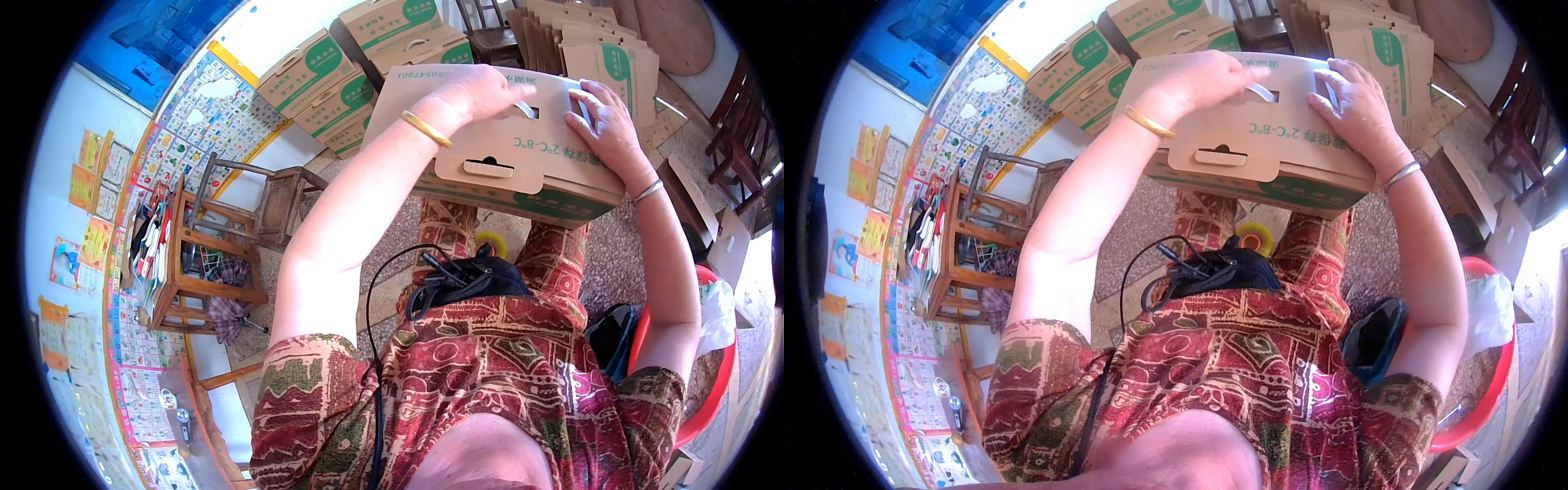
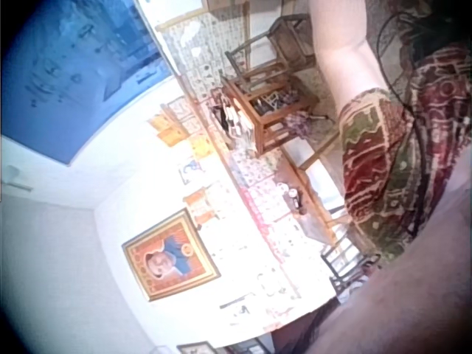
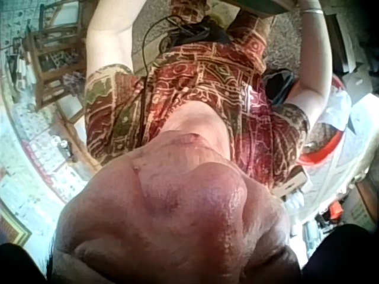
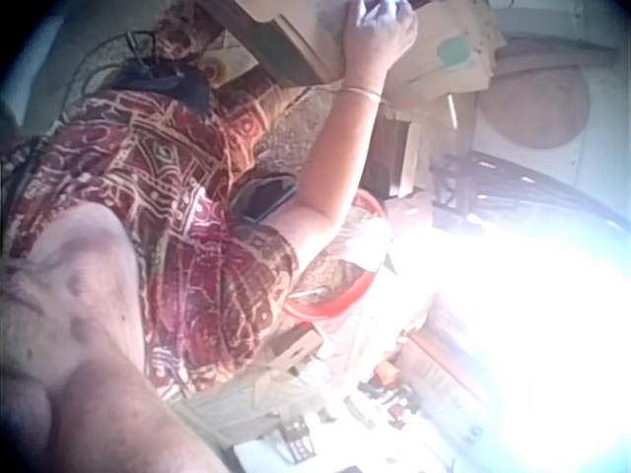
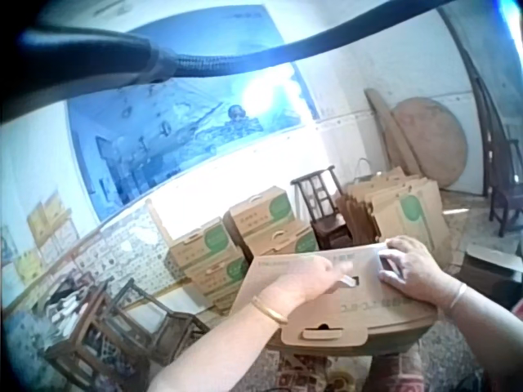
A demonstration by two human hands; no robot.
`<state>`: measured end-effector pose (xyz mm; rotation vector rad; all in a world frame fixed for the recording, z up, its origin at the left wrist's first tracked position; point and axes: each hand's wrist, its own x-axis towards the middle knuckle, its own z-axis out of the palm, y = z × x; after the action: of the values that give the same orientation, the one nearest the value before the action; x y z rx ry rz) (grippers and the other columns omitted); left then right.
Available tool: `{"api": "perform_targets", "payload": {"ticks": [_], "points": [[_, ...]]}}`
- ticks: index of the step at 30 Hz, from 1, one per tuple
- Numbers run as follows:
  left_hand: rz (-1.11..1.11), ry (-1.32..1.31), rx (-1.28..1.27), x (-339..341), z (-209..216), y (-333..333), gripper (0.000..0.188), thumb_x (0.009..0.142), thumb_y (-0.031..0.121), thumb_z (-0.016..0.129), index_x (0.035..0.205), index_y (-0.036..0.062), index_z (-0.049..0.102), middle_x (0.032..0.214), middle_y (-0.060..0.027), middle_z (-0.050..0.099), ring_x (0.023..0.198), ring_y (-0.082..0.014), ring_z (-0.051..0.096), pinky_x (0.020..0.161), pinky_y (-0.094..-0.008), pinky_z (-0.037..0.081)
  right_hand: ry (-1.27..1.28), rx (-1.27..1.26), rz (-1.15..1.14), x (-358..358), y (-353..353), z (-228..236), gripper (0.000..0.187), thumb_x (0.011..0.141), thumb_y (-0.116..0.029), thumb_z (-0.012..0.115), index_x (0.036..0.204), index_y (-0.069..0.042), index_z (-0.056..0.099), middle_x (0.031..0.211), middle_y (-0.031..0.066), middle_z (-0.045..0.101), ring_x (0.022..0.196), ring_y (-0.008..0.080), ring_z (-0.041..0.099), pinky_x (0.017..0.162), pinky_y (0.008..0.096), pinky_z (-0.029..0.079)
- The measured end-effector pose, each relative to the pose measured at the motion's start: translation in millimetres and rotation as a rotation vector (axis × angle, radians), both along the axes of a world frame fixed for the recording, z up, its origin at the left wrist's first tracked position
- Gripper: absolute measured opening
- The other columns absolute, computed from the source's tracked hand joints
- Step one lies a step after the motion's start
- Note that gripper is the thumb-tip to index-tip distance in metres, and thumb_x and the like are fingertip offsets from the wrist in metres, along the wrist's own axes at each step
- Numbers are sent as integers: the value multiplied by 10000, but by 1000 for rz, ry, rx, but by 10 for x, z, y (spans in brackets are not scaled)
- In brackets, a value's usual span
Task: The person sits on the floor and assembles flat-packed cardboard boxes. They fold the flaps, use scissors to cut tape, and secure the boxes with adhesive tape. The person handles multiple boxes, stacking the finished ones.
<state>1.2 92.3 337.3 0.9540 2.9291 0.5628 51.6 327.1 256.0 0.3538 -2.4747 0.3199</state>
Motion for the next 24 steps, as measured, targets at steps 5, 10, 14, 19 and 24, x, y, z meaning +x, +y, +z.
{"api": "perform_targets", "payload": {"ticks": [5,10,14,19,24], "points": [[-88,-52,264,-196,-372,9,388,759,411,674,705,28,645,689,-124,639,654,-215,605,660,-335,490,14,-4,11,3,-52,-1,423,867,-380,577,1155,-72,607,1310,135,492,1251,302,411,1050,418,312],[-145,-216,519,-188,-429,25,291,784,256,683,637,22,589,590,-22,553,576,-103,484,565,-282,428,-13,-6,-18,30,-42,30,424,869,-389,573,1154,-76,606,1312,133,491,1254,301,408,1052,420,308],[-234,-268,529,-270,-469,-73,269,834,254,627,692,26,628,597,-6,552,581,-93,480,560,-270,417,-5,-22,1,14,-63,-1,414,871,-384,571,1149,-80,611,1316,136,488,1254,302,408,1052,419,307],[-128,-154,355,-298,-225,-248,440,920,425,468,855,37,665,749,-44,652,692,-154,587,671,-293,469,-29,-50,5,-13,-22,-18,394,869,-371,572,1120,-72,626,1304,143,498,1237,312,425,1044,414,321],[-27,32,647,-500,-366,-838,413,915,420,519,992,38,655,932,-95,675,959,-203,606,879,-321,444,20,-121,112,-31,34,-17,327,855,-283,602,1079,-47,630,1233,144,551,1153,316,502,987,395,390]]}}
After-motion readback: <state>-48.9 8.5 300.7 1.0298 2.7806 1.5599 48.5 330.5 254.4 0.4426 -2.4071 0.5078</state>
